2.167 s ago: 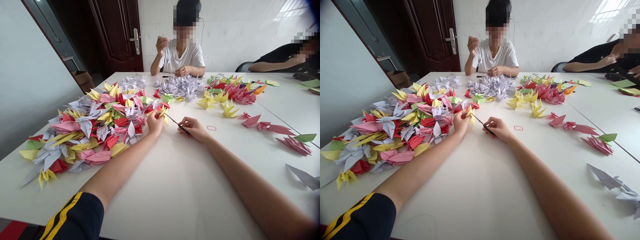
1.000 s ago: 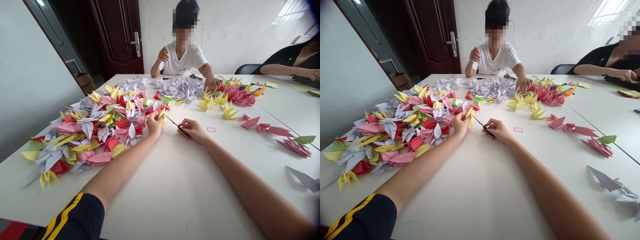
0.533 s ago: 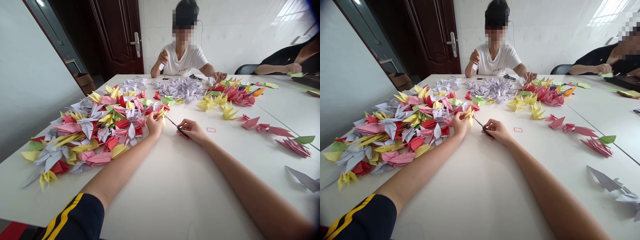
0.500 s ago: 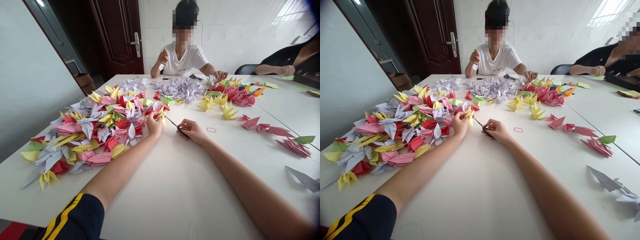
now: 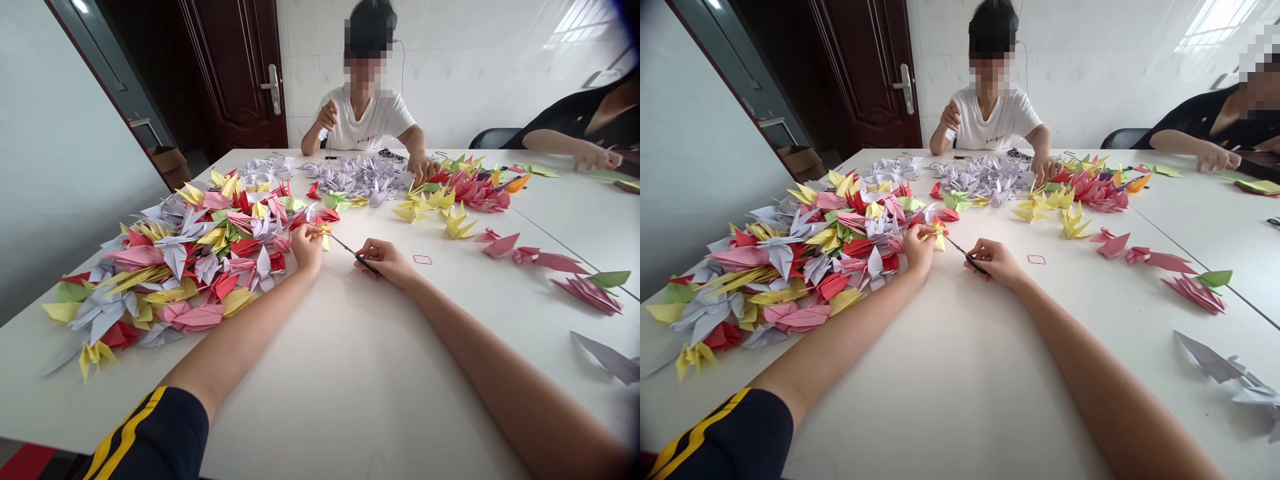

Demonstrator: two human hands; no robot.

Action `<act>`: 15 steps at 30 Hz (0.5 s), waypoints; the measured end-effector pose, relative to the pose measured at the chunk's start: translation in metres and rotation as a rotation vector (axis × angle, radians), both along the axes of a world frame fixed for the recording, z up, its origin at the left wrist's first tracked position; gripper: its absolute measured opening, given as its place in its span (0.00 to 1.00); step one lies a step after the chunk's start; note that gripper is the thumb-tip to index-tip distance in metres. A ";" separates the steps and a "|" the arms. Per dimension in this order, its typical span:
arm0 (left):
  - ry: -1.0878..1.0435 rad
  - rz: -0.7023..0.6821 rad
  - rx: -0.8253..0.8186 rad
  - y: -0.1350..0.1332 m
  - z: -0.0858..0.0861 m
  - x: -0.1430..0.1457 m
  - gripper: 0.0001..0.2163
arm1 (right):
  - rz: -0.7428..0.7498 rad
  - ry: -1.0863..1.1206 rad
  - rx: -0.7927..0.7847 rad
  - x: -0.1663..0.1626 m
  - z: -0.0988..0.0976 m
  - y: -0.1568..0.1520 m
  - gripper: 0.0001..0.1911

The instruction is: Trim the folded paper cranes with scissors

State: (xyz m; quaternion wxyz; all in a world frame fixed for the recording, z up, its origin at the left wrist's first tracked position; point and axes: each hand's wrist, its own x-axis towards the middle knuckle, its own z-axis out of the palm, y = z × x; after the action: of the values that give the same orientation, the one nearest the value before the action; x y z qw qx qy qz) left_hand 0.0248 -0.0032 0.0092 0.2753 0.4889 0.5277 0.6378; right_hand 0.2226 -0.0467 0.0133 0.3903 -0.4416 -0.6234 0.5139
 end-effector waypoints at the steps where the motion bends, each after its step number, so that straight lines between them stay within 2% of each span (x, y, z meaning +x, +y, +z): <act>1: -0.013 -0.007 -0.004 0.000 0.001 0.000 0.10 | 0.001 0.004 -0.002 0.000 0.000 0.000 0.22; 15: 0.000 0.002 -0.055 -0.003 0.006 0.001 0.10 | 0.003 0.002 0.008 -0.001 0.000 0.000 0.22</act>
State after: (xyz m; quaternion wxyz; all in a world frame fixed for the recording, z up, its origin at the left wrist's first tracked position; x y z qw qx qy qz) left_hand 0.0256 -0.0064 0.0154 0.2881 0.4807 0.5455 0.6232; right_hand 0.2213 -0.0469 0.0129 0.3921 -0.4384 -0.6257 0.5125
